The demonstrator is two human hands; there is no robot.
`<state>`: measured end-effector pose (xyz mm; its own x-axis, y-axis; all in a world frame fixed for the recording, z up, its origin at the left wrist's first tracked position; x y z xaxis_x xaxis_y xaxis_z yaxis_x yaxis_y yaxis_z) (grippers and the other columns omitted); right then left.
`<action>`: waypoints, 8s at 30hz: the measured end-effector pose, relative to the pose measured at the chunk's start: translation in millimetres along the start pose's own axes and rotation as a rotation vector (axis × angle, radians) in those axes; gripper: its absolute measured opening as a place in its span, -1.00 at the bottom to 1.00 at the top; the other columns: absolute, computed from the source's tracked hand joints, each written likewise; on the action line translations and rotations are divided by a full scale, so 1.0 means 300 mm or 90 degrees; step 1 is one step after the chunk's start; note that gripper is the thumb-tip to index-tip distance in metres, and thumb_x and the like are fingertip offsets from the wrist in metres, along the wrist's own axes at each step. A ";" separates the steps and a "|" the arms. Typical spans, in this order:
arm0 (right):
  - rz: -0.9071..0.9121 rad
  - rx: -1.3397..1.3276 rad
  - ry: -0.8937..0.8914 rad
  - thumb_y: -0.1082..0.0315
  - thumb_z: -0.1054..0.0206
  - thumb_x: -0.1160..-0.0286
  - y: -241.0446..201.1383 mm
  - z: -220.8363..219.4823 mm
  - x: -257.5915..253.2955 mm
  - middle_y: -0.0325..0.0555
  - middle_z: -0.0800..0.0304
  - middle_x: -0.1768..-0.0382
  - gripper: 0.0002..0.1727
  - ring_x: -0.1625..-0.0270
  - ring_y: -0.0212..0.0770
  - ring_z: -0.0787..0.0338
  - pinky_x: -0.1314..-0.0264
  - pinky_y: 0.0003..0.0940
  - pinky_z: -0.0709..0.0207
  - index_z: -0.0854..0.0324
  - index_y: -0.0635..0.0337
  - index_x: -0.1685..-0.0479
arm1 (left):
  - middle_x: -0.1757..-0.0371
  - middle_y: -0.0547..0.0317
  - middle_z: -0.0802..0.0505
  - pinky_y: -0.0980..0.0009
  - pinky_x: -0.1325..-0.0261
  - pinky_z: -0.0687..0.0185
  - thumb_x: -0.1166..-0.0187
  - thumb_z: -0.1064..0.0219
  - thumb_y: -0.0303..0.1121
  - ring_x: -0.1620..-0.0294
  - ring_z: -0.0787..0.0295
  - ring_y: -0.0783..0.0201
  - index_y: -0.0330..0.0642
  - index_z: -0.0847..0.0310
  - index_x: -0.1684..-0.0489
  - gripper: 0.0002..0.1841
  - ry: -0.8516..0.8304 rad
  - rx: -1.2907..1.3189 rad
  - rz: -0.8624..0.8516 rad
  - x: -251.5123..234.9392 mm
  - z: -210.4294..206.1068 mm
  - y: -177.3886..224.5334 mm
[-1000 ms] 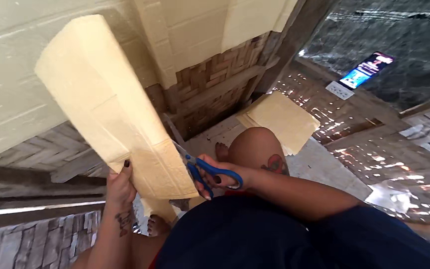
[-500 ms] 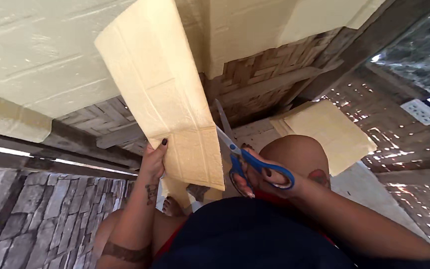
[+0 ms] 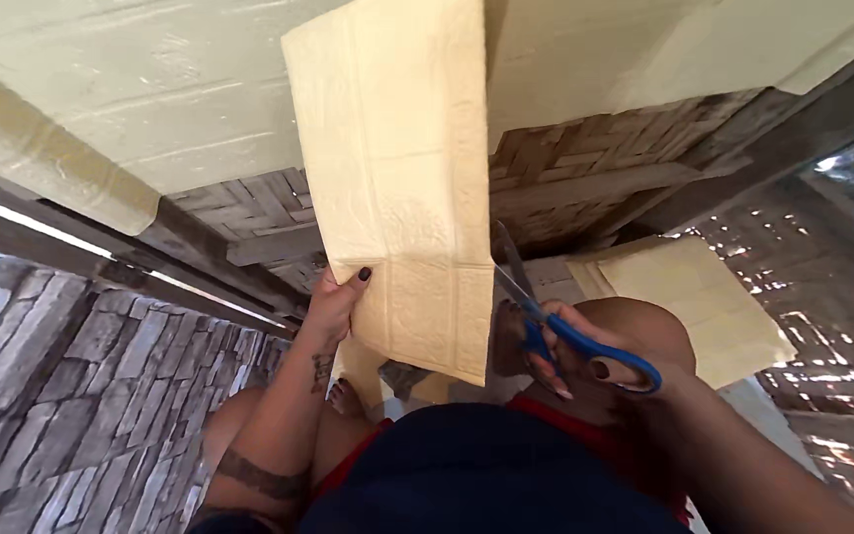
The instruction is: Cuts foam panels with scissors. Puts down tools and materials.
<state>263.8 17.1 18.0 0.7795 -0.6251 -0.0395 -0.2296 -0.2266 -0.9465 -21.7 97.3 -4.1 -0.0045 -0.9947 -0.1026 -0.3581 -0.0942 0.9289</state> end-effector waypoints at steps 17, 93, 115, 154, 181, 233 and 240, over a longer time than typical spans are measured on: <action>0.350 0.199 0.446 -0.12 -0.70 -0.09 -0.354 0.073 -0.118 -0.40 -0.79 -0.28 -0.01 -0.22 -0.38 -0.80 -0.23 -0.40 -0.71 -0.21 -0.14 -0.57 | 0.13 0.42 -0.93 0.39 -0.13 -0.84 -0.55 -0.41 -0.41 0.07 -0.88 0.50 -0.23 -0.61 -0.09 -0.77 -0.094 -0.117 -0.093 0.054 -0.124 0.038; 0.149 0.224 0.405 0.46 -0.52 -0.37 -0.144 -0.003 -0.188 -0.14 -0.81 0.05 -0.23 0.05 -0.51 -0.79 -0.13 -0.51 -0.68 -0.20 0.33 -0.58 | 0.14 0.52 -0.92 0.44 -0.06 -0.87 -0.17 -0.75 -0.13 0.10 -0.90 0.49 -0.05 -0.49 -0.11 -0.39 0.007 -0.065 -0.103 0.040 -0.051 0.016; -0.170 0.021 -0.199 -0.17 -0.40 -0.53 -0.046 -0.286 -0.014 -0.32 -0.73 0.14 -0.32 0.16 -0.48 -0.76 0.19 -0.61 -0.67 -0.33 -0.11 -0.55 | 0.00 0.31 -0.92 0.27 -0.10 -0.85 -0.14 -0.67 0.18 -0.04 -0.88 0.36 0.20 -0.66 -0.15 -0.40 0.059 0.257 -0.058 -0.069 0.172 0.017; -0.220 0.014 -0.185 -0.15 -0.41 -0.52 0.018 -0.258 0.013 -0.34 -0.73 0.18 -0.34 0.22 -0.51 -0.74 0.26 -0.65 -0.63 -0.34 -0.11 -0.51 | -0.05 0.26 -0.92 0.24 -0.16 -0.84 -0.27 -0.63 0.11 -0.08 -0.88 0.32 0.18 -0.69 -0.18 -0.48 0.001 0.284 -0.080 -0.074 0.157 0.038; -0.162 0.096 -0.021 0.29 -0.36 -0.61 0.044 -0.221 -0.085 -0.25 -0.63 0.33 -0.45 0.39 -0.54 -0.63 0.32 -0.62 -0.54 -0.19 0.21 -0.46 | -0.03 0.24 -0.91 0.17 -0.24 -0.82 -0.25 -0.65 0.06 -0.12 -0.88 0.26 0.00 -0.54 -0.24 -0.37 -0.036 0.139 -0.144 -0.078 0.139 0.018; -0.092 0.074 0.024 -0.06 -0.53 -0.43 0.038 -0.201 -0.079 -0.52 -0.71 0.36 -0.43 0.44 -0.68 -0.63 0.47 -0.77 -0.49 -0.34 -0.14 -0.27 | 0.06 0.34 -0.93 0.30 -0.07 -0.86 -0.13 -0.70 0.10 0.02 -0.90 0.39 0.20 -0.73 -0.05 -0.48 0.013 0.216 -0.070 -0.058 0.099 -0.011; -0.101 0.078 0.025 -0.02 -0.54 -0.43 0.031 -0.204 -0.080 -0.52 -0.67 0.41 -0.45 0.52 -0.69 -0.59 0.55 -0.78 -0.46 -0.34 -0.16 -0.26 | 0.05 0.32 -0.94 0.30 -0.08 -0.86 -0.16 -0.69 0.07 0.02 -0.90 0.38 0.18 -0.75 -0.04 -0.51 0.000 0.237 -0.081 -0.062 0.097 -0.011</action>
<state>207.3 -15.6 29.7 0.7761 -0.6182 0.1244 -0.0307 -0.2340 -0.9717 -47.6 117.2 -15.6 0.0613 -0.9761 -0.2085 -0.6705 -0.1950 0.7158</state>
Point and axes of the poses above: each hand's wrist, its own x-axis away from the middle knuckle, its own z-axis out of the back of the hand, y = z × x, the point moved 10 cm from there along -x, towards the middle knuckle
